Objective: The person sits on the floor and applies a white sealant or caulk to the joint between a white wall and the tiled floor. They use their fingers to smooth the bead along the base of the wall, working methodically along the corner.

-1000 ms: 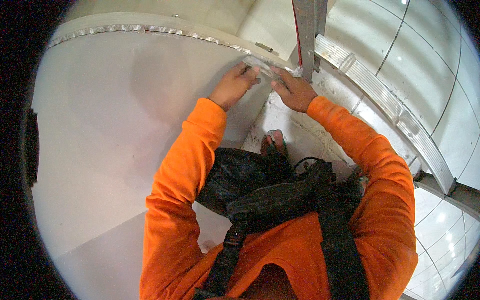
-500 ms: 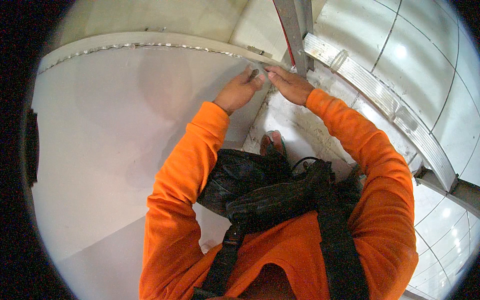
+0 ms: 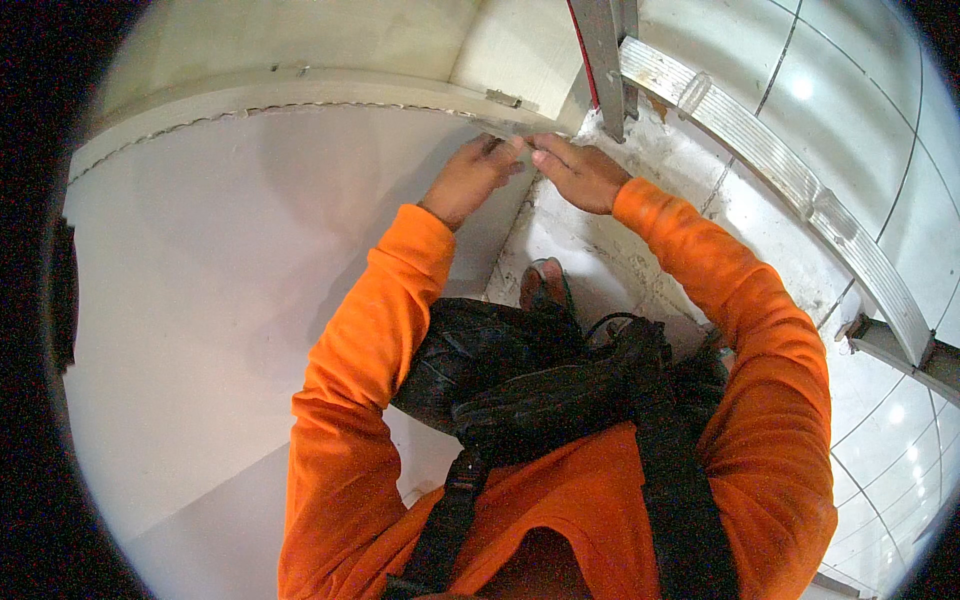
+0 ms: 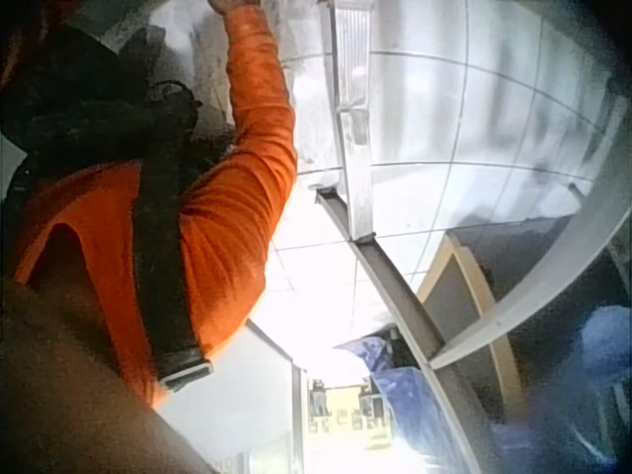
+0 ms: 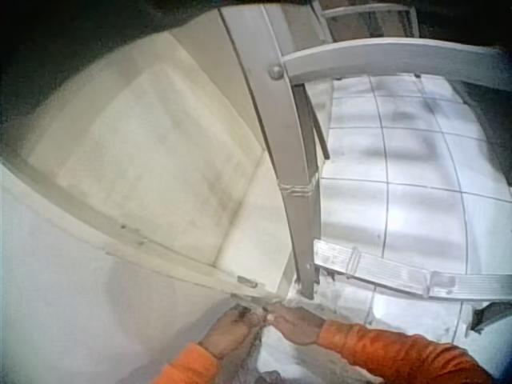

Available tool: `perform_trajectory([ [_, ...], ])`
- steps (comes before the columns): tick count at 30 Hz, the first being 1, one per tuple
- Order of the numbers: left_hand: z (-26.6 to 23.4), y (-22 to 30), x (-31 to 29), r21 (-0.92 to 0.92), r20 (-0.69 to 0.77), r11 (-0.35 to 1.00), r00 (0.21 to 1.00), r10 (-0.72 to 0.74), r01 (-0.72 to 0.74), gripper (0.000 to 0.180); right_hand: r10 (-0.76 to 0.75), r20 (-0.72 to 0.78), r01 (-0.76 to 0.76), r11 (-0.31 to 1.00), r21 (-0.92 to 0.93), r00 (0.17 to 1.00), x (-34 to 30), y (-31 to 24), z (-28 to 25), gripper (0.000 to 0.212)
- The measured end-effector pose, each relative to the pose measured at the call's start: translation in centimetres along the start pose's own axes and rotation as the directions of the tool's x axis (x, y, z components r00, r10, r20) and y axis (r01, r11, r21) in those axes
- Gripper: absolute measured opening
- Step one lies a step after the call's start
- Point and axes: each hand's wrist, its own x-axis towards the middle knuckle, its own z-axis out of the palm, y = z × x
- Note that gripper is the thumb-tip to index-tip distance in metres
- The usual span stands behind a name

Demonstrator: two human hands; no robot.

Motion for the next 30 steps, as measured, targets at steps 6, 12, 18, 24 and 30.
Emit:
perform_trajectory([
  [6, 0.0, -1.6, 0.6, -0.069, -0.068, 0.997, 0.997, 0.028, -0.033, 0.058, 0.011, 0.012, -0.011, 1.0, 0.006, 1.0, 0.0, -0.6, 0.2, 0.048],
  [12, 0.2, -0.8, 0.2, -0.085, -0.094, 0.995, 0.995, 0.041, -0.049, 0.053, -0.039, -0.074, 0.04, 0.999, 0.006, 0.996, 0.1, -0.2, 1.1, 0.048],
  [18, 0.5, 0.1, 0.5, -0.158, -0.222, 0.978, 0.96, -0.169, 0.136, 0.047, -0.098, -0.222, 0.09, 0.995, -0.046, 0.97, 0.1, 0.8, 5.0, 0.047],
  [24, -2.4, -3.7, 0.0, 0.171, -0.277, 0.976, 0.957, -0.084, 0.135, 0.039, 0.048, -0.301, 0.037, 0.962, 0.27, 0.952, 2.5, 0.4, 14.9, 0.055],
  [30, -2.5, -2.4, -1.8, 0.311, -0.303, 0.945, 0.953, -0.004, 0.102, 0.04, 0.239, -0.133, -0.164, 0.893, 0.419, 0.962, 2.5, -3.9, 14.0, 0.056],
])
